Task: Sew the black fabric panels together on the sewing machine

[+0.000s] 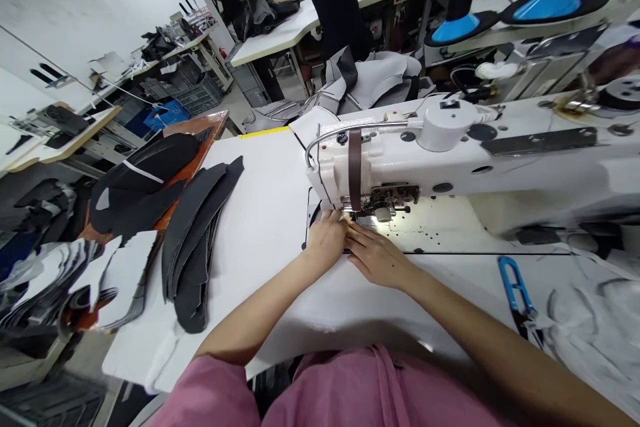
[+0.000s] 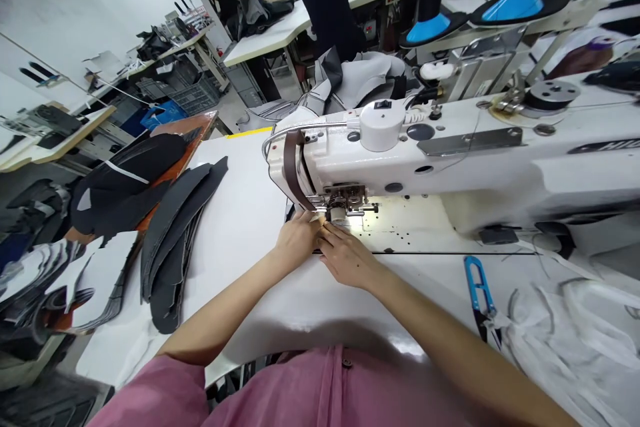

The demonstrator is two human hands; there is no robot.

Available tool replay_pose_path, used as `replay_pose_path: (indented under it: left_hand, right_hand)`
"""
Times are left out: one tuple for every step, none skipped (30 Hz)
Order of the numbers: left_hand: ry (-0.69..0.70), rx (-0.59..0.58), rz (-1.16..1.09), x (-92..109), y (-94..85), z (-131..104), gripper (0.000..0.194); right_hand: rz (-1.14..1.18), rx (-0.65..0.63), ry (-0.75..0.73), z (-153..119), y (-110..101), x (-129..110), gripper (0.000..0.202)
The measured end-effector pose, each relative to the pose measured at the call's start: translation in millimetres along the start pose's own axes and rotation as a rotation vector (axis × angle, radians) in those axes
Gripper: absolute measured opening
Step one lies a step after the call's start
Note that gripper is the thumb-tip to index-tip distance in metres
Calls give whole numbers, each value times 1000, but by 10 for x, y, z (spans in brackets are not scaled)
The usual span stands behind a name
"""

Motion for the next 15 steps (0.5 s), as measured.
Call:
replay_pose_path:
  left_hand:
    - [-6, -1, -1, -12, 4, 12, 29]
    - [-10, 0, -2, -24, 6, 27, 31]
    - [-13, 5, -2, -37, 7, 43, 32]
    - [-12, 14, 0, -47, 8, 59, 34]
    - [-7, 23, 4, -51, 12, 73, 36]
    - [-1, 34, 8, -49, 20, 79, 38]
    - [8, 47, 12, -39, 35, 76, 40]
    - [20, 61, 19, -24, 63, 63, 41]
    - [24, 84, 28, -13, 106, 42, 42]
    - [33, 112, 41, -10, 165, 23, 44]
    - [31, 150, 61, -25, 241, 15, 45]
    - [14, 221, 79, -61, 320, 26, 46]
    - [48, 315, 89, -93, 399, 58, 45]
    - [95, 411, 91, -128, 471, 108, 44]
    - [142, 500, 84, -163, 529, 165, 42]
  right_hand:
    - [17, -9, -3, -6, -30, -24, 27]
    - [32, -9, -2, -15, -85, -51, 24]
    - [43, 1, 6, -26, -169, -74, 22]
    - [50, 26, 20, -41, -279, -89, 21]
    - [49, 72, 45, -59, -409, -92, 21]
    - [32, 148, 83, -84, -552, -83, 21]
    - [-3, 238, 128, -116, -690, -66, 20]
    - [-57, 317, 169, -155, -803, -50, 20]
    - [-122, 349, 198, -192, -875, -36, 20]
    - [-188, 330, 219, -224, -904, -21, 20]
    - [-247, 272, 239, -253, -900, 1, 20]
    - [-281, 148, 253, -278, -869, 30, 19]
    - [-310, 104, 278, -315, -869, 59, 17]
    - [-336, 97, 303, -365, -906, 75, 17]
    - [-351, 127, 305, -435, -995, 62, 18]
Point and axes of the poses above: each hand's wrist, its own z-axis towards the middle knuckle, its own y-axis out of the palm, x = y × z, the point moved 3 cm from there along z, towards the middle knuckle, and after that the axes turned 15 degrees about z, right-handed, at the moved point
